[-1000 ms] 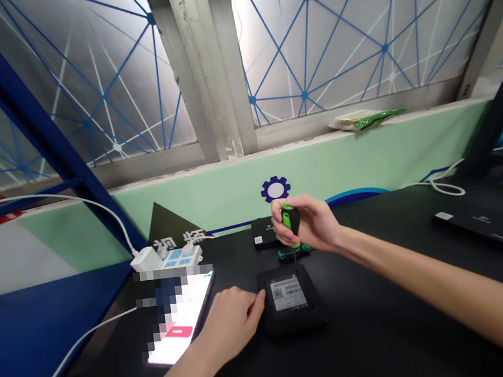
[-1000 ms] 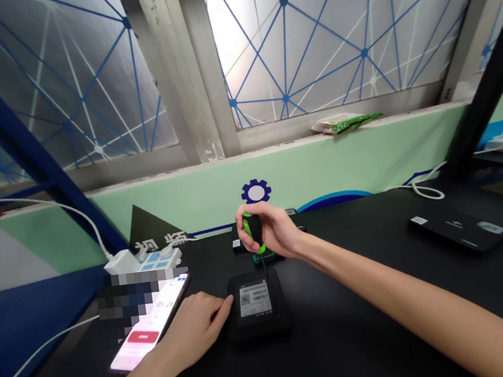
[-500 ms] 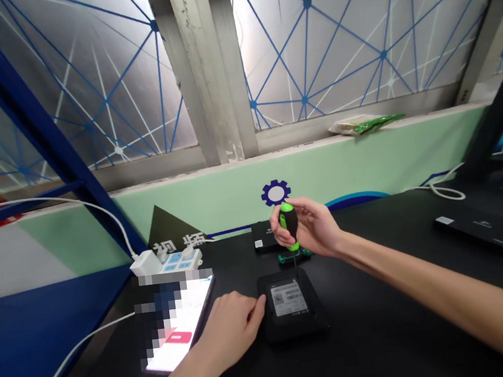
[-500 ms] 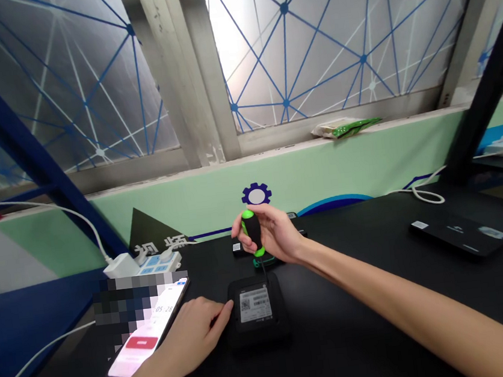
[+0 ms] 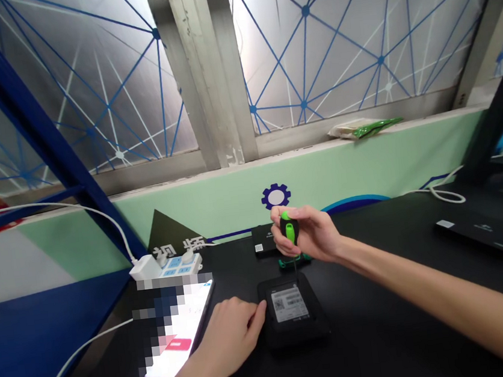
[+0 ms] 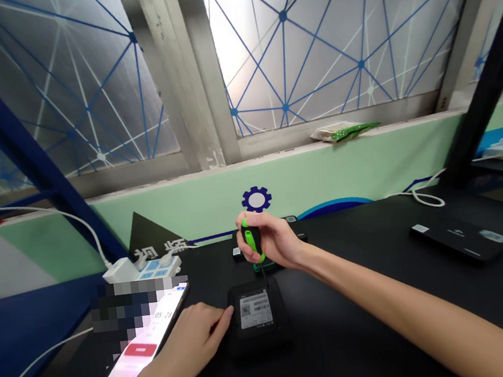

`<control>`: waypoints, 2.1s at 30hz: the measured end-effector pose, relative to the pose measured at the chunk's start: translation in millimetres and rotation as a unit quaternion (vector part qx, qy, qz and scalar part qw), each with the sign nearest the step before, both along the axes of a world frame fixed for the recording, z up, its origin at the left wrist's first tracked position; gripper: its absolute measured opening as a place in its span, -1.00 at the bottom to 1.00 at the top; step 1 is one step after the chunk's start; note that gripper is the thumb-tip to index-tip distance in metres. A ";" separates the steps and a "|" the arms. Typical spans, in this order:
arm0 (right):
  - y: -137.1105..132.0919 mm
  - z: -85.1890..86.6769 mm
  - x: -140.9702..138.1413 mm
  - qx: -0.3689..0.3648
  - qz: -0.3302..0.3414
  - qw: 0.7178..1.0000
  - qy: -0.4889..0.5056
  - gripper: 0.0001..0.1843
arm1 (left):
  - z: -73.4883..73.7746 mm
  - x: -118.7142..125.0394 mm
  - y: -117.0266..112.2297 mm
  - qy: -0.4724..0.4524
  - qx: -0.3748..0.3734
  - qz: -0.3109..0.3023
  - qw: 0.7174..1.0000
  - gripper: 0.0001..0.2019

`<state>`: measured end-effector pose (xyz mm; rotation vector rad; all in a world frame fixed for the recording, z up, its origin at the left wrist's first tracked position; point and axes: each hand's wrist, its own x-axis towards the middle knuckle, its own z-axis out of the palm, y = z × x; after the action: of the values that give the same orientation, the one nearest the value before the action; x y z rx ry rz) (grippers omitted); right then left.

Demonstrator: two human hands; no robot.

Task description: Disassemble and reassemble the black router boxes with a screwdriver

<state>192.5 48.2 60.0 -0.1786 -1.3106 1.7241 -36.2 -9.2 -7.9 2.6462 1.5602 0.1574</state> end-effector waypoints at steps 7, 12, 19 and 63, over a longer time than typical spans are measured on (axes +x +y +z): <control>-0.1 0.8 0.7 -0.014 0.011 1.000 -0.023 -0.54 | 2.1 1.3 -0.4 -0.004 -0.006 0.000 1.000 -0.42; -1.3 1.9 -1.2 -0.018 -0.007 1.000 -0.022 -0.57 | 4.4 1.9 -1.1 -0.006 -0.010 -0.002 1.000 -0.41; 0.1 -2.1 -1.6 -0.018 -0.011 1.000 -0.008 -0.73 | 3.6 1.8 -0.7 -0.003 -0.015 0.001 1.000 -0.43; -25.0 -63.9 26.5 0.291 -0.249 0.859 -0.339 -0.81 | 4.0 0.9 0.2 -0.023 -0.019 0.015 0.999 -0.46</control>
<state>219.0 23.2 -3.9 -0.7481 -2.0165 0.7724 -35.4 -9.0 -3.8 2.5721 1.5725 0.1866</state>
